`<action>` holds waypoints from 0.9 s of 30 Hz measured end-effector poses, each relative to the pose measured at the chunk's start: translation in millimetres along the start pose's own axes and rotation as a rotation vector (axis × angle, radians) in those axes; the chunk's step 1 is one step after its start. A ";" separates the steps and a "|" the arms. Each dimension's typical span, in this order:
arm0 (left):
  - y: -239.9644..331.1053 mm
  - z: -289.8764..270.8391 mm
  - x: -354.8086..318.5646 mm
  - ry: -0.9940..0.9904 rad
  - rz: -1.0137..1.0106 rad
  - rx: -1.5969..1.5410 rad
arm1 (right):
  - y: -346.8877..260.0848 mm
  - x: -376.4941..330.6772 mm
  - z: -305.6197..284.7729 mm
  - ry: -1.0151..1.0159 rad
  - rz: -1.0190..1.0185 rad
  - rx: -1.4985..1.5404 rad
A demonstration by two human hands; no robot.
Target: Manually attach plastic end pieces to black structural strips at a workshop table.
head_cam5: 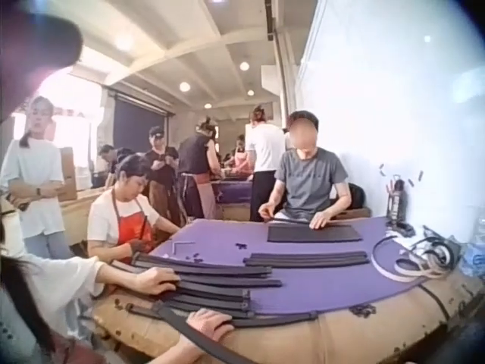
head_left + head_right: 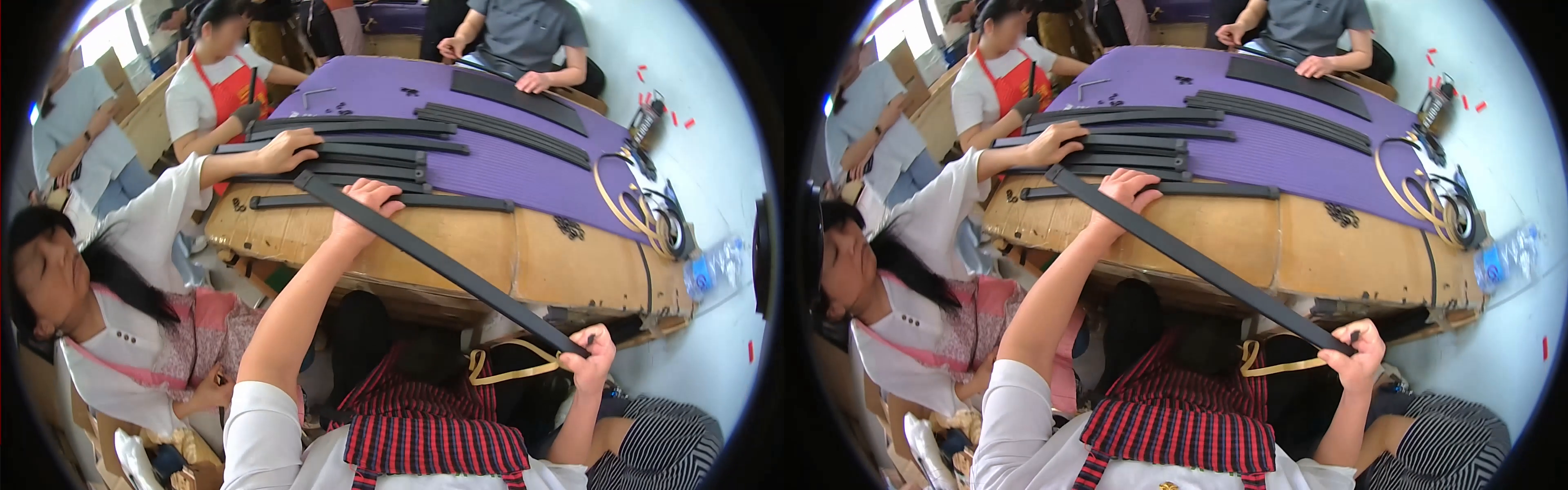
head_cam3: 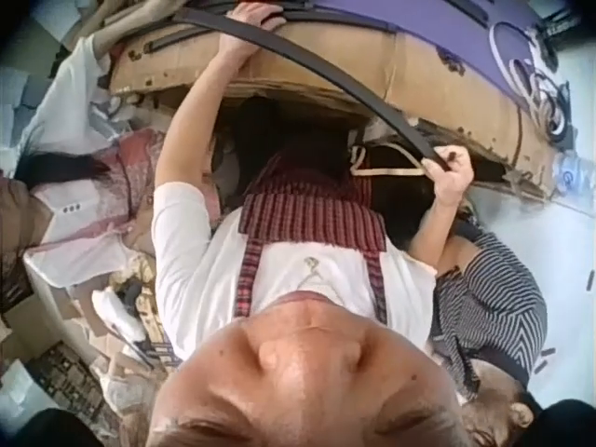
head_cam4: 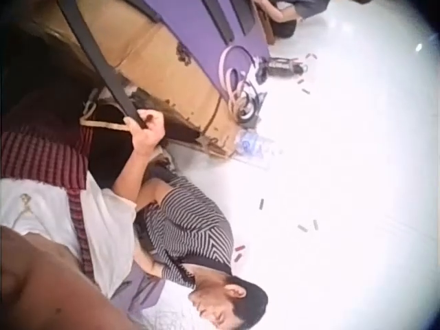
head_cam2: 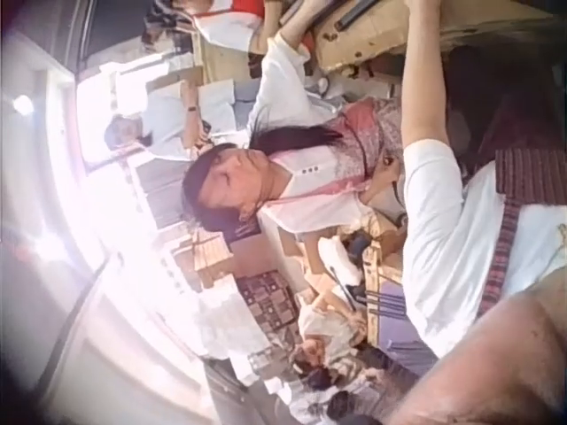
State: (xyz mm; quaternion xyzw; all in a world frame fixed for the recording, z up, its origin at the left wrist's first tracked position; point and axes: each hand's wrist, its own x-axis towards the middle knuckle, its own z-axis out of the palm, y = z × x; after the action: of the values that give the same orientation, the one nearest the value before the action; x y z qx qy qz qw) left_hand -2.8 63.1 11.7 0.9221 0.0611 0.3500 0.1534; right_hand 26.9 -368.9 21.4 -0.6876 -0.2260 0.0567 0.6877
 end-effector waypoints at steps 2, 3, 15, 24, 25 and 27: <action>-0.3 -1.1 -0.4 0.007 0.007 -0.002 | 0.8 -0.2 -3.1 -0.040 -0.027 -0.042; -5.9 -3.7 -3.9 0.072 0.038 -0.027 | -5.2 0.1 4.1 -0.053 -0.049 -0.020; -0.4 -9.7 -11.1 0.041 0.012 0.057 | -19.0 15.5 12.7 -0.123 -0.099 -0.011; 34.8 -24.9 -56.1 0.008 0.709 0.094 | -7.8 36.8 1.6 -0.090 -0.115 0.024; 52.8 -38.1 -49.8 0.074 0.762 0.069 | -7.8 40.3 1.3 -0.087 -0.111 0.028; 90.1 -53.6 -29.1 0.129 0.810 0.024 | -11.3 47.6 -0.8 -0.113 -0.088 -0.051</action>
State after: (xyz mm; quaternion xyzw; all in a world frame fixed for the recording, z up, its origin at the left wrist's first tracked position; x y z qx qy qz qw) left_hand -59.6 -15.6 60.7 0.8495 -0.2933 0.4384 -0.0118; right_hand 67.0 -351.7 43.4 -0.6899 -0.2958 0.0595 0.6581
